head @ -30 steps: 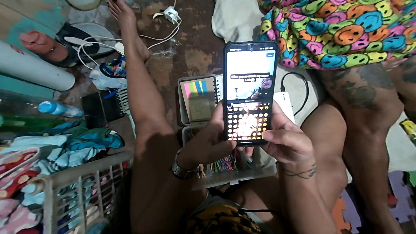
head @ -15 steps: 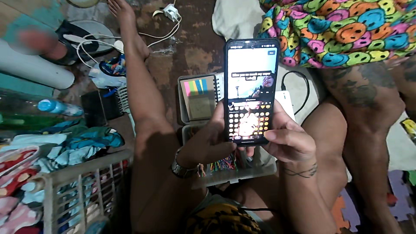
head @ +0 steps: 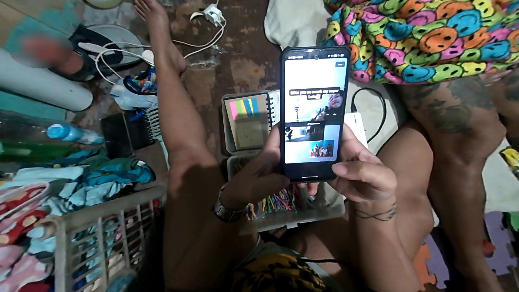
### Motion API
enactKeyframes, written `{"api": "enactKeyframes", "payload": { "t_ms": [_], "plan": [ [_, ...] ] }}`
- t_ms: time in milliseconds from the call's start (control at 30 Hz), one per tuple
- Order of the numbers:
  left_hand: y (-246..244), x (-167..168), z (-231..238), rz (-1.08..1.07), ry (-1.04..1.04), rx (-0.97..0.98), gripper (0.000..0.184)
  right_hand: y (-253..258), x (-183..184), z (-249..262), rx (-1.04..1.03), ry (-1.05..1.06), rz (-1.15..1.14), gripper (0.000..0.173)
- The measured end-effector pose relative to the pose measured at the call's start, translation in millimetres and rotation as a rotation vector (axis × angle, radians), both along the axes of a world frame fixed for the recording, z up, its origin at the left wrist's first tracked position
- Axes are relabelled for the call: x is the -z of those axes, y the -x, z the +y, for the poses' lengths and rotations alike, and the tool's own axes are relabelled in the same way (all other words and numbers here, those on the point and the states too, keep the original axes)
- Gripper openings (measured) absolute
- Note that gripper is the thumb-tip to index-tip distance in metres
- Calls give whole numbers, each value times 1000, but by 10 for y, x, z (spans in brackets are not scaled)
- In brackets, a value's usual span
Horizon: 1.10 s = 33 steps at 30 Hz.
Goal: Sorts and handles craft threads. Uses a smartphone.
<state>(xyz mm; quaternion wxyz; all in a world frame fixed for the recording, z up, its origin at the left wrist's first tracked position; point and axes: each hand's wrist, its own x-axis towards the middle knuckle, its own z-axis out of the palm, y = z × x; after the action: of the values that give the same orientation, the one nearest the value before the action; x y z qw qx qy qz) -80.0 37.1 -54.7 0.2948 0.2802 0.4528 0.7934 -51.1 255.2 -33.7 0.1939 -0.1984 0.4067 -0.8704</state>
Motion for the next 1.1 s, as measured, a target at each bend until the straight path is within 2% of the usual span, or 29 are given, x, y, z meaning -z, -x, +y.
{"api": "enactKeyframes", "payload": {
  "t_ms": [100,300,533,667,733,933,1100],
  "plan": [
    [-6,-28,4,14,30,-27,74,1,3,7,-14,10,2,61],
    [15,30,14,-28,-39,19,90,5,12,11,-12,2,4,62],
    [13,3,39,-35,-75,8,84,-6,6,-23,36,-36,16,58],
    [15,17,42,-17,-44,-8,85,-10,-21,-83,121,-99,-20,47],
    [11,34,53,19,-20,-21,86,0,-34,-110,184,-155,-51,43],
    [-38,-38,106,230,140,-100,81,13,-39,-212,424,-257,-181,52],
    [-28,-11,141,344,226,-119,79,49,-23,-276,519,-304,-279,37]
  ]
}}
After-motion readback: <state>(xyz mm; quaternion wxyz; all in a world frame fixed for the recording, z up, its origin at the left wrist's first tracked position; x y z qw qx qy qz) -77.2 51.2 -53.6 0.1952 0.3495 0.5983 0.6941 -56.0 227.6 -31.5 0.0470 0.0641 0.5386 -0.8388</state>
